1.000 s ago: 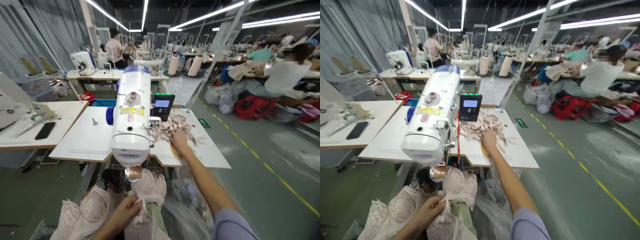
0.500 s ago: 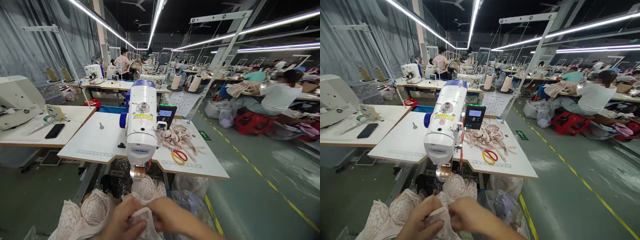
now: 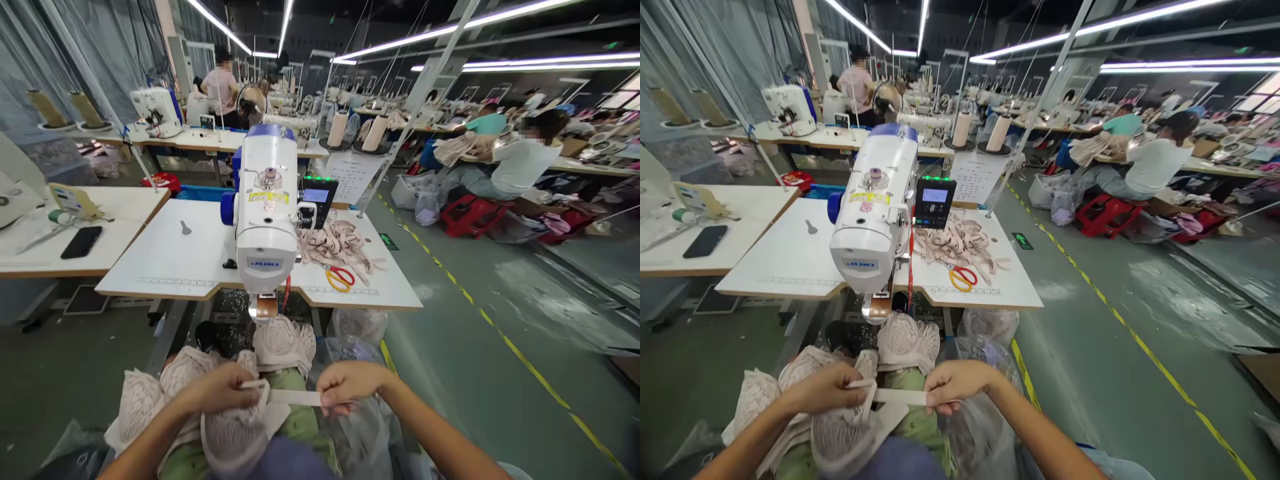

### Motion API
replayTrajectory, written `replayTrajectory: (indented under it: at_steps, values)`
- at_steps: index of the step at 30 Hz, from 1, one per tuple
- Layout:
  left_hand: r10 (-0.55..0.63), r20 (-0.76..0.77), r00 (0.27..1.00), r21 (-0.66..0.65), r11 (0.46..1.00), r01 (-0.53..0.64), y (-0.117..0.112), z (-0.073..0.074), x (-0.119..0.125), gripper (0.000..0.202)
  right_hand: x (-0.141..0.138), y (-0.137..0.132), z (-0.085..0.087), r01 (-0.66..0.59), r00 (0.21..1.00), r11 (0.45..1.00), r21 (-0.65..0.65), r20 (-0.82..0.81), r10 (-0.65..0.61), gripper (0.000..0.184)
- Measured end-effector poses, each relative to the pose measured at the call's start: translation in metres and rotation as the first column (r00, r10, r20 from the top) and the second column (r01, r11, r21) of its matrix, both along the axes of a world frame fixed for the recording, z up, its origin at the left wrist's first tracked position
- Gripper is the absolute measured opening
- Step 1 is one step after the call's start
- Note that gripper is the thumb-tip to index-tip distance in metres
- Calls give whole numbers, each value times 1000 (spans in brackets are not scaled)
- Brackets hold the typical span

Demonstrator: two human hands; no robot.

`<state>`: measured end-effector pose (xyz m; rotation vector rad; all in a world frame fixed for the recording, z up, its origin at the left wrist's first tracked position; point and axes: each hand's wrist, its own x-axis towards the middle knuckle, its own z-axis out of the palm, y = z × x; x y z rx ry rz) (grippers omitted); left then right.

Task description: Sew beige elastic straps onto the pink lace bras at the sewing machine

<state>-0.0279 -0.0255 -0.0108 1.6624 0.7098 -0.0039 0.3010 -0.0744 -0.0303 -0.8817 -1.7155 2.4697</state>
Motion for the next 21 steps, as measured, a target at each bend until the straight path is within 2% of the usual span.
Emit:
replayTrajectory:
  at_steps: [1, 2, 3, 4, 5, 6, 7, 8, 9, 11, 14, 16, 18, 19, 21]
  values:
    - [96, -36, 995, 95, 991, -92, 4, -1, -1, 50, 3, -5, -8, 94, 994, 993, -76, -54, -98, 43]
    - [259, -43, 965, 218, 945, -244, 7, -2, -2, 50, 3, -9, -16, 253, 957, 956, -148, -109, -270, 40]
    - [386, -36, 922, 279, 890, -362, 9, -4, -2, 47, 0, -14, -23, 450, 861, 864, -226, -146, -487, 37]
    - [466, -32, 884, 297, 849, -437, 10, -6, -1, 45, -5, -18, -29, 634, 704, 712, -304, -157, -693, 33]
    - [520, -31, 854, 297, 820, -488, 8, -8, 0, 44, -13, -20, -34, 760, 521, 533, -371, -140, -842, 31]
    - [536, -32, 844, 271, 817, -509, 6, -9, 3, 43, -22, -21, -37, 826, 364, 374, -421, -107, -925, 30]
    - [524, -24, 851, 225, 833, -506, 1, -9, 6, 43, -33, -20, -39, 852, 259, 262, -452, -71, -963, 33]
    - [492, -10, 871, 165, 860, -483, -4, -8, 11, 43, -45, -18, -39, 860, 202, 198, -470, -42, -978, 37]
    - [453, 10, 892, 103, 886, -451, -10, -6, 16, 43, -58, -16, -39, 865, 175, 166, -474, -25, -984, 39]
    - [416, 50, 908, 18, 909, -417, -21, -2, 28, 38, -82, -10, -38, 891, 154, 148, -428, -21, -988, 39]
    - [477, 70, 876, 28, 877, -480, -28, 1, 42, 30, -103, -5, -40, 952, 177, 187, -241, -63, -982, 38]
    - [493, 72, 867, 68, 865, -497, -26, 1, 44, 29, -102, -3, -43, 980, 182, 189, -64, -101, -978, 38]
    - [482, 63, 874, 102, 868, -486, -22, 0, 42, 34, -91, -1, -45, 986, 166, 162, 38, -122, -979, 34]
    - [479, 55, 876, 113, 869, -482, -20, 0, 40, 37, -83, 0, -45, 986, 165, 162, 37, -118, -979, 34]
    - [483, 35, 875, 120, 867, -483, -17, 1, 36, 39, -66, 1, -43, 977, 199, 204, -56, -83, -976, 35]
